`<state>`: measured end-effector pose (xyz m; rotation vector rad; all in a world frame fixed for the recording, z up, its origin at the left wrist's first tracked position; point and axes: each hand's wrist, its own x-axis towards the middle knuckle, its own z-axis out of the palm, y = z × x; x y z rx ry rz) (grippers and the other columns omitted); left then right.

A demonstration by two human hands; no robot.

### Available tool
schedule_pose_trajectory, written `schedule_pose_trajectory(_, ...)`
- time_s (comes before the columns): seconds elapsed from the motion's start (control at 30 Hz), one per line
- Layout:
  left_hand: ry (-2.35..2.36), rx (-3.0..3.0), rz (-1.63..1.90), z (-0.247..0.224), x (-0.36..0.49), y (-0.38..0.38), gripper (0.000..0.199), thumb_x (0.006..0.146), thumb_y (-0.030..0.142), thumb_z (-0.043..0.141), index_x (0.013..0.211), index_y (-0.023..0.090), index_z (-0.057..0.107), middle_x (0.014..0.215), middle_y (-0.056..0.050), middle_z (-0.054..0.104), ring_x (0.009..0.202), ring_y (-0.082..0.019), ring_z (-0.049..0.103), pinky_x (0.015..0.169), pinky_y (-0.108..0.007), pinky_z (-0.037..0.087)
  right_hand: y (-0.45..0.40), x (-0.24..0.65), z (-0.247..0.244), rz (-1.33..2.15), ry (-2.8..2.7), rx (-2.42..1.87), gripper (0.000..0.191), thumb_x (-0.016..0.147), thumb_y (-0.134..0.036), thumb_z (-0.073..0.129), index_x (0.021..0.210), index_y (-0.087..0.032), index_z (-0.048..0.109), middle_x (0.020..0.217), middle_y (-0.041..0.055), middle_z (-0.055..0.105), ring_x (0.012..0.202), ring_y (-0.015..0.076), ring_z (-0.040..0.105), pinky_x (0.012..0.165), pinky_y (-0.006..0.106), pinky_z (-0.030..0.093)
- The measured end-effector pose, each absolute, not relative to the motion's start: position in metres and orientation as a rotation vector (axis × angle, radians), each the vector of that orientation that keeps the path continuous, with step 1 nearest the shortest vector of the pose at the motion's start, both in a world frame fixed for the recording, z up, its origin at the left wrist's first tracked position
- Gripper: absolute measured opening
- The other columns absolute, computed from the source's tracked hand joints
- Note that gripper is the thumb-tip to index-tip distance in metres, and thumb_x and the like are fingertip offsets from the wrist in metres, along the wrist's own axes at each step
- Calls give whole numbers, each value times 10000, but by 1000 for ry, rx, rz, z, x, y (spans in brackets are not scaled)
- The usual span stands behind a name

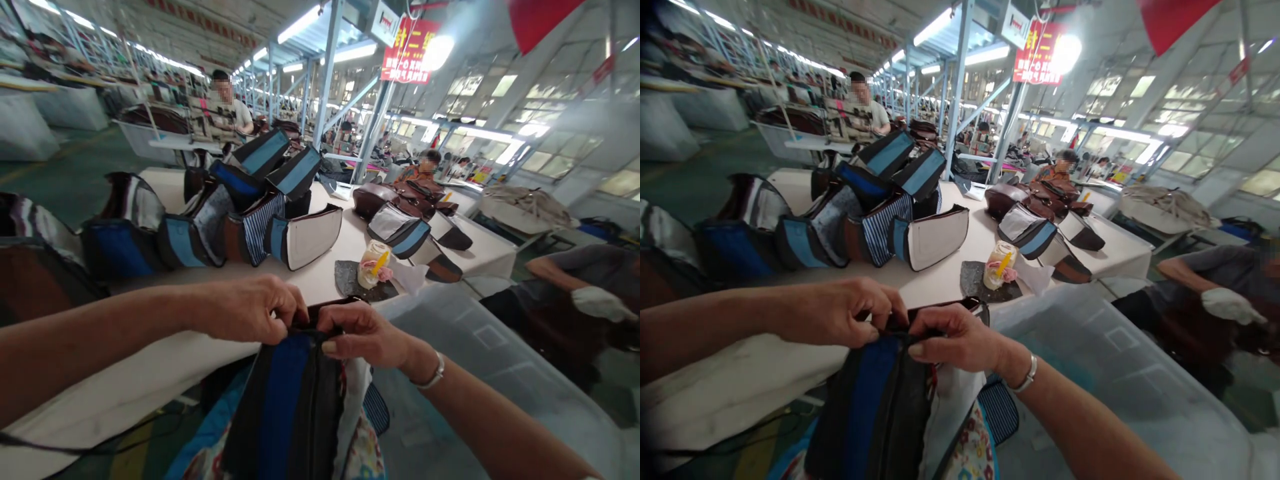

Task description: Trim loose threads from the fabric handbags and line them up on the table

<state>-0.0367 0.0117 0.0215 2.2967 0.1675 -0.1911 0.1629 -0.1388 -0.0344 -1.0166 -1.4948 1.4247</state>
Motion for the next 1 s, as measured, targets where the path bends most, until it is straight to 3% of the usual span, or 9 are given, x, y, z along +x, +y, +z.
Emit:
schedule_pose_trajectory(0.13,289,2265,-200,15,-41,7,82,668,99,561,682,164,609,1129,-31,689,998,-202,637,830,-254,453,-142,154,-38,1495,-1350,-1109,308,796,-364,806,860,-109,646,747,-11,541,628,79,434,551,197,341)
schedule_pose_trajectory(0.3,389,2044,-253,16,-45,6,458,654,141,581,1097,218,672,818,40,598,758,-158,538,634,-243,387,-140,149,-37,1513,-1235,-1158,267,745,-310,802,813,-105,644,696,-22,532,592,66,421,532,189,323)
schedule_pose_trajectory(0.43,394,1883,-238,12,-45,1,241,742,305,681,939,166,686,744,39,547,689,-134,456,585,-249,325,-137,147,-41,1485,-1236,-1141,240,750,-289,776,796,-113,621,672,-29,519,587,69,411,532,193,321)
schedule_pose_trajectory(0.53,483,1921,-206,5,-43,-4,338,765,471,727,899,161,713,691,42,503,651,-132,406,566,-265,285,-136,146,-42,1426,-1297,-1137,250,763,-309,766,786,-122,601,675,-31,503,590,72,393,525,200,303)
schedule_pose_trajectory(0.73,580,1843,-202,-5,-39,-8,233,687,343,680,819,154,718,632,47,483,606,-127,365,537,-285,226,-135,146,-43,1407,-1354,-1168,240,779,-316,741,797,-141,578,681,-35,485,605,81,384,542,210,292)
schedule_pose_trajectory(1.0,578,1878,-207,-1,-36,-8,231,697,375,653,784,162,674,610,54,429,587,-124,326,519,-289,207,-133,142,-33,1207,-1421,-1274,277,757,-364,752,774,-151,574,698,-20,503,645,103,408,558,219,316)
